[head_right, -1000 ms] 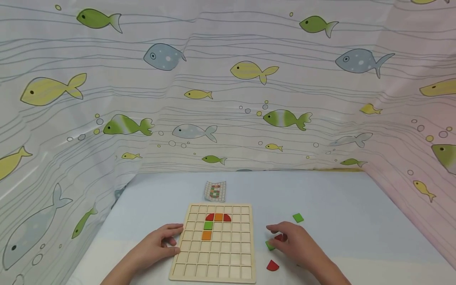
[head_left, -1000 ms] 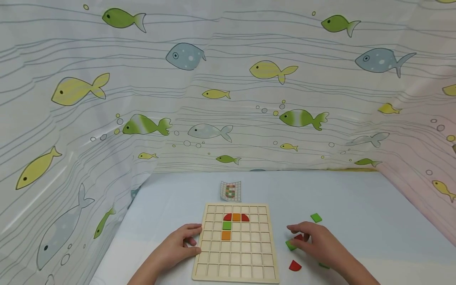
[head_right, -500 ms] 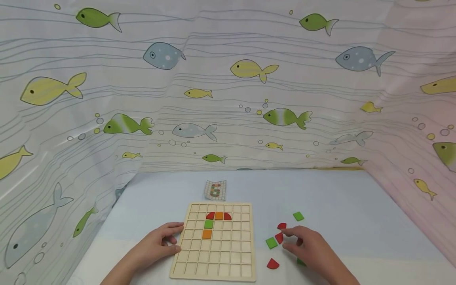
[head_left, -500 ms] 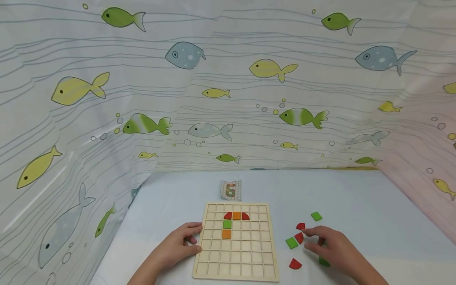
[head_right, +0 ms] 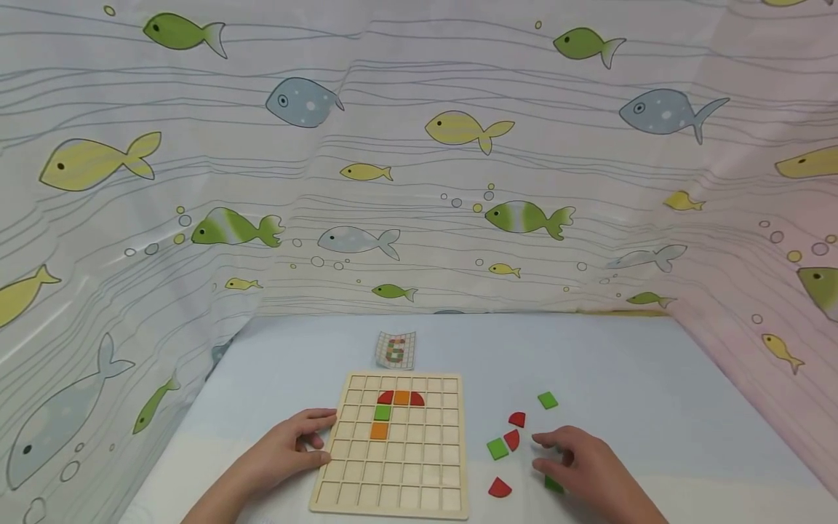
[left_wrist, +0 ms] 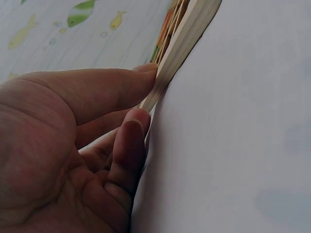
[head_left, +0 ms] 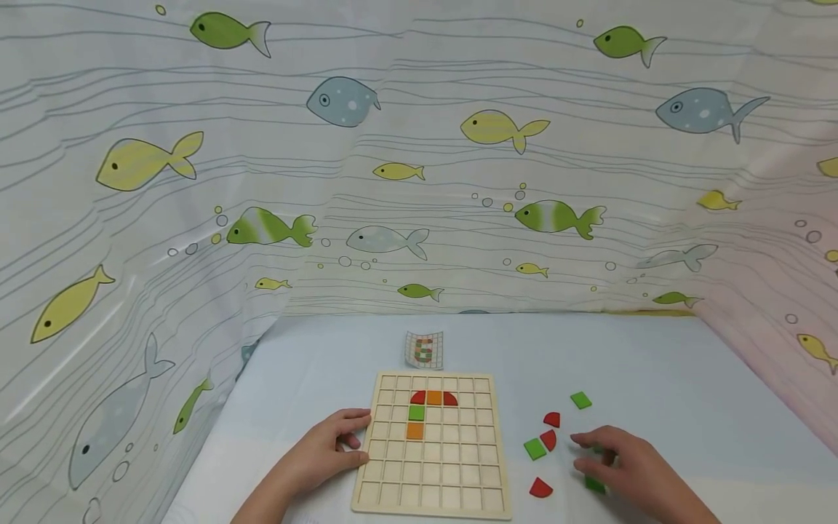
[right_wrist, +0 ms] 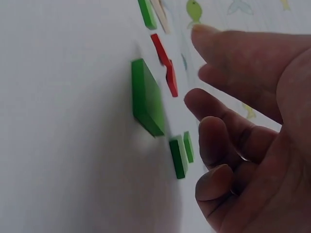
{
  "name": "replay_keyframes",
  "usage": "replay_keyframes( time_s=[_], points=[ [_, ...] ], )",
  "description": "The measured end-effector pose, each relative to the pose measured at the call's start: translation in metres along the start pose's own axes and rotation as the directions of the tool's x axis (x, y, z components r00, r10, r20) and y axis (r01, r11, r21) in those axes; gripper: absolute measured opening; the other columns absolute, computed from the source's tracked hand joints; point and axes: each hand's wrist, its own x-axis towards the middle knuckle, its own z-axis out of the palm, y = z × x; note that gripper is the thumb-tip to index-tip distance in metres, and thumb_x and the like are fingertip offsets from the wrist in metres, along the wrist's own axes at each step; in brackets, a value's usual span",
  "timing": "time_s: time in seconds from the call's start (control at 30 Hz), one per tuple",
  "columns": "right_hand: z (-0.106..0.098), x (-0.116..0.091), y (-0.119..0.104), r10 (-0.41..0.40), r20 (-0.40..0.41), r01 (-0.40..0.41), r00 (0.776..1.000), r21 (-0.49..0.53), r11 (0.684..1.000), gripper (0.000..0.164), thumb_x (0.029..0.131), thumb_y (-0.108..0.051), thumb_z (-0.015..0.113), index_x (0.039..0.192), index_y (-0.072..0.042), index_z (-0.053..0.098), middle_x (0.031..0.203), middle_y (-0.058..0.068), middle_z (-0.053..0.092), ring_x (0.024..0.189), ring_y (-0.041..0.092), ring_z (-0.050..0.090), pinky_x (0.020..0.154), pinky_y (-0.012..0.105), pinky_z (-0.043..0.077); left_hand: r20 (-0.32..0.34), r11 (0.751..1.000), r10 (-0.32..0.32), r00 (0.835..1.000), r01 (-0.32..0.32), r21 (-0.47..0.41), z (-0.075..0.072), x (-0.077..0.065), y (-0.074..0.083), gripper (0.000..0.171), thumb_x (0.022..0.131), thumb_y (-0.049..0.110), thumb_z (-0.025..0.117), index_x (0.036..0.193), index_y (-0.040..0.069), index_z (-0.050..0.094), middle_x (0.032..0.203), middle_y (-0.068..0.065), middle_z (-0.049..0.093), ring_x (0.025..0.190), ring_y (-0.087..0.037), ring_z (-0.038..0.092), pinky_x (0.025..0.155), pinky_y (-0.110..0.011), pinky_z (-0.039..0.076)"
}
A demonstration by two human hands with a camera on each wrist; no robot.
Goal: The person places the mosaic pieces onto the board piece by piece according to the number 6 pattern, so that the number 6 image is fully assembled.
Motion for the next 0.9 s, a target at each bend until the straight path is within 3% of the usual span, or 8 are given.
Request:
replay_keyframes(
  time_s=[0.17, 0.3, 0.5, 0.8, 0.9],
  points=[
    [-0.002, -0.003, 0.006, 0.069, 0.066, -0.069, 0.995, -0.001, 0.998, 0.051, 0.072, -0.046, 0.085, 0.115, -0.023, 0.073, 0.092, -0.008, 0.057, 0.076, 0.010, 0.047, 0.062, 0.024, 0.041, 0.002, 1.000, -0.011, 1.000, 0.011, -0.002, 0.000, 0.000, 0.001, 0.065, 0.084, 0.028, 0.080, 0.139, 0.001, 0.056, 0.144, -0.003, 0.048, 0.092, -0.012, 0.055, 0.073, -0.024, 0.047],
    [-0.001, -0.002, 0.008, 0.184, 0.111, -0.184, 0.977, -0.016, 0.983, 0.053, 0.066, -0.043, 0.089, 0.113, -0.023, 0.075, 0.088, -0.003, 0.053, 0.079, 0.017, 0.047, 0.060, 0.027, 0.040, 0.002, 1.000, -0.015, 1.000, 0.015, 0.002, 0.000, 0.000, 0.001, 0.066, 0.084, 0.028, 0.080, 0.139, 0.001, 0.056, 0.144, -0.003, 0.048, 0.092, -0.012, 0.055, 0.072, -0.024, 0.047],
    [0.000, -0.003, 0.009, 0.225, 0.126, -0.223, 0.966, -0.032, 0.974, 0.051, 0.064, -0.039, 0.090, 0.111, -0.023, 0.075, 0.088, -0.002, 0.053, 0.079, 0.017, 0.048, 0.062, 0.029, 0.042, 0.001, 1.000, -0.020, 1.000, 0.020, -0.008, 0.001, 0.000, 0.001, 0.066, 0.083, 0.028, 0.081, 0.138, 0.002, 0.057, 0.144, -0.002, 0.048, 0.092, -0.013, 0.055, 0.072, -0.024, 0.047],
    [-0.004, -0.005, 0.018, 0.072, 0.156, -0.072, 0.985, -0.010, 0.997, 0.044, 0.075, -0.039, 0.084, 0.111, -0.017, 0.074, 0.087, -0.005, 0.055, 0.073, 0.011, 0.047, 0.060, 0.025, 0.041, -0.005, 1.000, -0.019, 1.000, 0.019, -0.011, 0.001, -0.001, 0.002, 0.066, 0.083, 0.029, 0.081, 0.139, 0.003, 0.057, 0.143, 0.000, 0.048, 0.093, -0.012, 0.055, 0.072, -0.024, 0.046],
    [-0.004, -0.004, 0.019, 0.056, 0.156, -0.054, 0.986, -0.016, 0.998, 0.043, 0.076, -0.040, 0.084, 0.111, -0.017, 0.074, 0.088, -0.006, 0.056, 0.073, 0.009, 0.046, 0.061, 0.024, 0.041, -0.004, 1.000, -0.015, 1.000, 0.015, -0.011, 0.000, -0.001, 0.002, 0.066, 0.083, 0.029, 0.081, 0.139, 0.003, 0.057, 0.144, 0.000, 0.048, 0.093, -0.013, 0.055, 0.072, -0.024, 0.046]
  ],
)
